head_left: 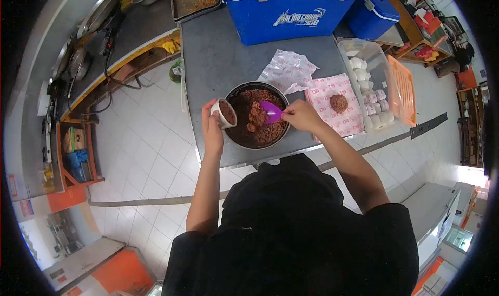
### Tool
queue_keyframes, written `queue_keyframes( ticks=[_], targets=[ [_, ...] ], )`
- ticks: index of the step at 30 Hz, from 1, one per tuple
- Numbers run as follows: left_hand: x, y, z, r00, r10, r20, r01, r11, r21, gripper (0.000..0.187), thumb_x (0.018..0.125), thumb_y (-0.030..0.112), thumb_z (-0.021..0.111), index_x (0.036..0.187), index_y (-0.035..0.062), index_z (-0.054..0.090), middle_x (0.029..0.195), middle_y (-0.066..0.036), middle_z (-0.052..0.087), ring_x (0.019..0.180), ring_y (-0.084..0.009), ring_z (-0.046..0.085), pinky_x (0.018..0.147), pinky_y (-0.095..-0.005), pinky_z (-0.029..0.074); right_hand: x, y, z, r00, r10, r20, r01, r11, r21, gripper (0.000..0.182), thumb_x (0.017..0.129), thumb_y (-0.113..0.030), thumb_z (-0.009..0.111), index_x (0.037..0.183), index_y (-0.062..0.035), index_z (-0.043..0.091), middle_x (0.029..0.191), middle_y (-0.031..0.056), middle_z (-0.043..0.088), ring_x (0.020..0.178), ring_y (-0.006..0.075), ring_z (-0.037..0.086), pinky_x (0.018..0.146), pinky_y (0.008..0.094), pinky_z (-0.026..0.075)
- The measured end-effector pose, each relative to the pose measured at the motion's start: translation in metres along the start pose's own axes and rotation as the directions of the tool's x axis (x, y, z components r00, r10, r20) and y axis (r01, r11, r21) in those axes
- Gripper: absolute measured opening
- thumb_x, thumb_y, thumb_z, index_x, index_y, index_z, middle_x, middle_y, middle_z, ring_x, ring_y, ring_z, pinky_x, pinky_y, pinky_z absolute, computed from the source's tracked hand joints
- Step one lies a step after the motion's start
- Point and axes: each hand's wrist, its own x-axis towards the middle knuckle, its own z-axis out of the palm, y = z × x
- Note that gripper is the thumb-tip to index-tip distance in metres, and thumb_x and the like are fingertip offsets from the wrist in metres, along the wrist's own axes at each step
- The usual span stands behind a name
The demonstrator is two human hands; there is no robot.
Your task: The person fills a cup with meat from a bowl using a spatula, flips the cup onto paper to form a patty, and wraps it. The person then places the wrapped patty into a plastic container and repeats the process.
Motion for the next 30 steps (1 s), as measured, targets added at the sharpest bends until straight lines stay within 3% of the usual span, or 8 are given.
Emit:
queue_keyframes(
  ticks=[4,7,12,18,21,24,27,30],
  targets=[
    [-0.008,0.005,0.004,1.000,-0.021,0.014,0.020,1.000,0.018,0.036,0.107,0.023,0.043,0.140,0.0109,0.051,0.127,-0.006,0.060,0.115,-0.0165,0.058,0.097,-0.0314,0.048,-0.006,0.001,0.001,0.997,-0.042,-0.059,0.048,0.994,0.099,0.027,0.087,-0.033,0.073,0.097,-0.0092,0.082,0.091,0.0182,0.075,0.088,0.0381,0.072,0.080,0.0486,0.057],
    [-0.008,0.002,0.013,0.979,-0.192,0.068,0.192,0.981,0.006,0.037,0.107,0.025,0.039,0.141,0.0156,0.049,0.136,-0.007,0.058,0.122,-0.0220,0.060,0.099,-0.0409,0.052,-0.020,-0.031,-0.006,0.986,-0.092,-0.136,0.109,0.987,0.118,0.026,0.089,-0.028,0.071,0.103,-0.0084,0.081,0.088,0.0164,0.074,0.082,0.0374,0.072,0.074,0.0504,0.056],
    [-0.014,0.005,0.042,0.942,-0.303,0.142,0.334,0.834,-0.438,0.036,0.109,0.033,0.038,0.140,0.0163,0.050,0.141,-0.009,0.058,0.129,-0.0302,0.058,0.100,-0.0530,0.053,-0.041,-0.066,0.045,0.889,-0.328,-0.319,0.313,0.945,-0.098,0.031,0.091,-0.022,0.069,0.117,-0.0064,0.076,0.088,0.0159,0.073,0.077,0.0366,0.071,0.067,0.0492,0.057],
    [-0.014,-0.005,0.022,0.935,-0.176,0.309,0.339,0.703,-0.625,0.042,0.105,0.035,0.040,0.141,0.0161,0.049,0.144,-0.010,0.058,0.134,-0.0306,0.056,0.104,-0.0555,0.051,-0.041,-0.066,0.006,0.817,-0.288,-0.500,0.286,0.955,-0.084,0.025,0.098,-0.024,0.065,0.107,-0.0036,0.076,0.091,0.0182,0.073,0.080,0.0389,0.071,0.070,0.0503,0.056],
    [-0.014,-0.005,0.023,0.953,-0.139,0.271,0.287,0.701,-0.653,0.036,0.102,0.029,0.041,0.134,0.0190,0.051,0.139,-0.007,0.059,0.129,-0.0291,0.059,0.104,-0.0555,0.052,-0.030,-0.060,0.008,0.971,-0.101,-0.216,0.145,0.969,0.201,0.029,0.100,-0.028,0.066,0.093,-0.0014,0.074,0.087,0.0233,0.070,0.082,0.0446,0.069,0.072,0.0529,0.053],
    [-0.009,-0.014,0.027,0.967,-0.116,0.228,0.226,0.801,-0.555,0.033,0.102,0.030,0.041,0.132,0.0193,0.051,0.137,-0.005,0.060,0.128,-0.0273,0.060,0.102,-0.0552,0.054,-0.029,-0.069,0.034,0.979,-0.191,-0.071,0.202,0.961,0.187,0.036,0.102,-0.030,0.064,0.084,0.0007,0.071,0.083,0.0259,0.068,0.083,0.0476,0.067,0.075,0.0558,0.051],
    [-0.015,-0.012,0.023,0.962,-0.206,0.182,0.271,0.818,-0.507,0.030,0.103,0.030,0.041,0.130,0.0194,0.051,0.135,-0.004,0.061,0.127,-0.0256,0.061,0.099,-0.0540,0.055,-0.021,-0.052,0.014,0.976,-0.219,0.007,0.219,0.976,0.000,0.038,0.101,-0.031,0.065,0.083,0.0009,0.071,0.083,0.0259,0.068,0.083,0.0481,0.067,0.077,0.0556,0.052],
    [-0.015,-0.015,0.027,0.968,-0.208,0.142,0.251,0.841,-0.480,0.030,0.105,0.032,0.040,0.130,0.0190,0.051,0.135,-0.005,0.060,0.126,-0.0253,0.061,0.098,-0.0524,0.056,-0.020,-0.060,0.016,0.966,-0.242,-0.088,0.251,0.961,0.116,0.038,0.101,-0.032,0.065,0.083,0.0008,0.071,0.082,0.0273,0.067,0.082,0.0483,0.067,0.077,0.0556,0.052]
  ],
)
